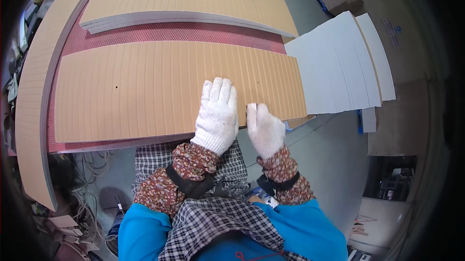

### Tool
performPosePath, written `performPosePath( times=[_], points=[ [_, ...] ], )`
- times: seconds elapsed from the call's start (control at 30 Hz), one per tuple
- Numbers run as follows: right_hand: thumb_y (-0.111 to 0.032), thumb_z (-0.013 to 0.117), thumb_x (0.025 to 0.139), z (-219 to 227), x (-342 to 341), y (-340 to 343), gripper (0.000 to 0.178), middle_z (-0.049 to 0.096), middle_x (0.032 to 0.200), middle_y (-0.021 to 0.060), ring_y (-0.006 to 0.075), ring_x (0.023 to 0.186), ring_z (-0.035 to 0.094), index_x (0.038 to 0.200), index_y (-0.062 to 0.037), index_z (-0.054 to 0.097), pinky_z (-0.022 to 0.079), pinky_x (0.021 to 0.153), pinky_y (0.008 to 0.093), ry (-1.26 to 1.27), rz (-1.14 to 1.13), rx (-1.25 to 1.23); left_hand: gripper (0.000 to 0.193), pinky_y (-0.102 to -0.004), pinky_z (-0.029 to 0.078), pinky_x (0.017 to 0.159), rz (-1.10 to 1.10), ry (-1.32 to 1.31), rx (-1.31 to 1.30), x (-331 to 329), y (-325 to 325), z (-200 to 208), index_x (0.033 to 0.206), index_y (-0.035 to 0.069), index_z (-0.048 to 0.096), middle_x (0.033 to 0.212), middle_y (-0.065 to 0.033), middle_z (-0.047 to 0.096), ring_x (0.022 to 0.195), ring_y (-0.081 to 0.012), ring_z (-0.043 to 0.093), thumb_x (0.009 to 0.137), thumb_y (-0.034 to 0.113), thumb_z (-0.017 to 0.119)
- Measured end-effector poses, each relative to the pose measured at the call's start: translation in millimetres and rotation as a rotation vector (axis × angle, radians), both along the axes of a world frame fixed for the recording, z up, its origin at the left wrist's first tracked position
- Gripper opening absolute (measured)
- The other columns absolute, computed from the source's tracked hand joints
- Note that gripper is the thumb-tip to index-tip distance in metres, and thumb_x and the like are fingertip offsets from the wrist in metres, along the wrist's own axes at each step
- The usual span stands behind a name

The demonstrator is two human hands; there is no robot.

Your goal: A person uses a sanding block to sand the edges and surface of wooden panels on a workbench.

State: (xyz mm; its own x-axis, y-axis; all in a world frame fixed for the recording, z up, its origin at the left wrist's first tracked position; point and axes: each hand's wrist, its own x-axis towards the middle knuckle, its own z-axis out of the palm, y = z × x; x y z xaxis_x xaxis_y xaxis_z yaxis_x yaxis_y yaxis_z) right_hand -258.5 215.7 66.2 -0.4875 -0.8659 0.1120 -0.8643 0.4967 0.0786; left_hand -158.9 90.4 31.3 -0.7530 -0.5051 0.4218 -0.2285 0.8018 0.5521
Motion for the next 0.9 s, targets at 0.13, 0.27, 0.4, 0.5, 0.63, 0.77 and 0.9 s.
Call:
performPosePath(
  times=[0.13, 0.27, 0.4, 0.5, 0.63, 0.77, 0.9],
  points=[
    [-0.025, 0.057, 0.105, -7, 26, 33, 0.016, 0.061, 0.080, 0.0088, 0.0259, 0.058, 0.068, 0.107, -0.0107, 0.064, 0.053, 0.048, 0.0394, 0.005, -0.077, -0.037, 0.053, -0.0578, 0.032, 0.122, 0.008, 0.020, 0.019, 14, -5, 10, 0.132, -0.009, 0.057, 0.140, -0.0246, 0.054, 0.139, -0.0450, 0.047, 0.082, 0.006, 0.068],
    [-0.023, 0.059, 0.104, -10, 31, 40, 0.015, 0.059, 0.080, 0.0089, 0.0255, 0.058, 0.068, 0.108, -0.0092, 0.064, 0.053, 0.048, 0.0390, -0.139, -0.153, -0.121, 0.048, -0.0578, 0.034, 0.120, 0.104, -0.017, -0.097, 41, -28, 26, 0.132, -0.009, 0.057, 0.139, -0.0258, 0.056, 0.137, -0.0457, 0.050, 0.088, 0.007, 0.066],
    [-0.024, 0.059, 0.105, 0, 39, 32, 0.017, 0.063, 0.074, 0.0100, 0.0281, 0.058, 0.068, 0.104, -0.0073, 0.063, 0.053, 0.048, 0.0403, -0.174, -0.123, -0.135, 0.047, -0.0579, 0.034, 0.121, 0.191, -0.035, -0.142, 58, -48, 22, 0.133, -0.008, 0.058, 0.141, -0.0269, 0.057, 0.139, -0.0456, 0.049, 0.091, 0.011, 0.065],
    [-0.021, 0.058, 0.105, 0, 38, 30, 0.016, 0.064, 0.073, 0.0116, 0.0284, 0.058, 0.069, 0.099, -0.0064, 0.062, 0.053, 0.049, 0.0399, 0.019, 0.048, -0.017, 0.046, -0.0586, 0.033, 0.121, 0.252, -0.070, -0.145, 67, -57, 14, 0.133, -0.008, 0.059, 0.141, -0.0268, 0.057, 0.139, -0.0454, 0.048, 0.092, 0.013, 0.065],
    [-0.016, 0.057, 0.101, 2, 37, 26, 0.010, 0.060, 0.082, 0.0106, 0.0243, 0.060, 0.069, 0.100, -0.0071, 0.061, 0.053, 0.049, 0.0372, -0.077, -0.028, -0.002, 0.046, -0.0599, 0.032, 0.122, 0.292, -0.096, -0.139, 70, -56, 8, 0.132, -0.008, 0.059, 0.142, -0.0259, 0.057, 0.140, -0.0453, 0.048, 0.092, 0.013, 0.065],
    [-0.018, 0.055, 0.103, 11, 19, -1, 0.013, 0.063, 0.081, 0.0124, 0.0272, 0.061, 0.070, 0.101, -0.0068, 0.061, 0.055, 0.050, 0.0402, -0.066, 0.044, 0.046, 0.047, -0.0606, 0.032, 0.122, 0.300, -0.139, -0.127, 70, -55, 11, 0.132, -0.008, 0.060, 0.143, -0.0258, 0.057, 0.140, -0.0457, 0.047, 0.091, 0.014, 0.065],
    [-0.022, 0.050, 0.107, 5, -22, -43, 0.022, 0.068, 0.076, 0.0166, 0.0333, 0.065, 0.073, 0.098, -0.0044, 0.062, 0.057, 0.055, 0.0438, 0.033, 0.108, 0.040, 0.048, -0.0608, 0.032, 0.122, 0.307, -0.127, -0.122, 69, -54, 12, 0.132, -0.008, 0.060, 0.143, -0.0258, 0.056, 0.140, -0.0458, 0.047, 0.091, 0.015, 0.066]
  ],
)
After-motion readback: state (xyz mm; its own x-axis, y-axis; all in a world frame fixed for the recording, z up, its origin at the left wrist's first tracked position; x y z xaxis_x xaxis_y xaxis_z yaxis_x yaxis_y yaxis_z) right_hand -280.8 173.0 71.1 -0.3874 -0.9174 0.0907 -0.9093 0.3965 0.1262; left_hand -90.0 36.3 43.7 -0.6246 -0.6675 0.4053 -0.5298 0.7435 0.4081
